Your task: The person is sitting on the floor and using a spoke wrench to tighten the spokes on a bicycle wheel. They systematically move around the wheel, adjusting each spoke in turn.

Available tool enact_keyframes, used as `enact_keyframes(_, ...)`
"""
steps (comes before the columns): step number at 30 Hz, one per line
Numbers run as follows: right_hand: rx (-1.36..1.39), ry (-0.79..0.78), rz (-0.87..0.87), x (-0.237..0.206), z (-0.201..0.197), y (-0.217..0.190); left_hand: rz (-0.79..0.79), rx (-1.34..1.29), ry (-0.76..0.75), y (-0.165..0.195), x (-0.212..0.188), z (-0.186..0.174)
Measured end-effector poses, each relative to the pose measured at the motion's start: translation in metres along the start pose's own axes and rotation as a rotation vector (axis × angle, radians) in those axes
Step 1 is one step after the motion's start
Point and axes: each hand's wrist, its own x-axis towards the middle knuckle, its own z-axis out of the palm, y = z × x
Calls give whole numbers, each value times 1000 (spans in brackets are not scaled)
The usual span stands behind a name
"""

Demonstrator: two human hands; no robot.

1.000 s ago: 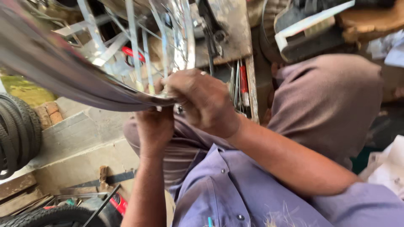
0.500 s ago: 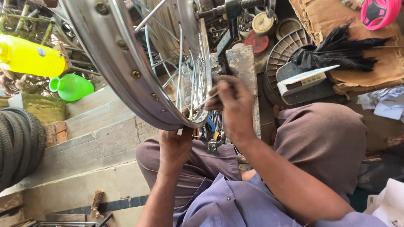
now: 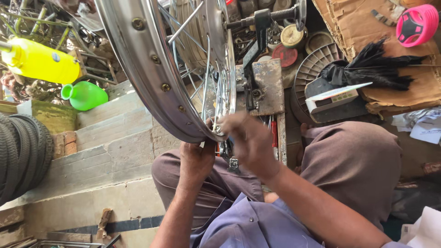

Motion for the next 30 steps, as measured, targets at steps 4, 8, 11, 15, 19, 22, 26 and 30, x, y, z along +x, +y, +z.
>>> enact_keyframes(4, -175, -77, -127, 3, -2, -8, 248, 190, 7, -3, 0, -3)
enact_keyframes(8, -185, -88, -143, 5, -2, -12, 226, 17, -21, -13, 2, -3)
enact_keyframes(11, -122, -90, -41, 2, 0, -12, 106, 6, -10, -18, 3, -1)
enact_keyframes(15, 140, -56, 215, 8, 1, 4, 117, -32, -2, -13, 6, 6)
enact_keyframes(19, 513, 271, 773, 24, -1, 34, 60, -67, 46, 0, 4, 3)
enact_keyframes(22, 523, 248, 626, 17, -1, 41, 92, 30, 1, 6, -3, -9)
enact_keyframes(26, 402, 225, 419, -4, 1, 25, 129, 78, 12, 1, -8, -15)
enact_keyframes(30, 68, 81, 196, -1, 6, 12, 32, -61, 14, -11, -3, -10)
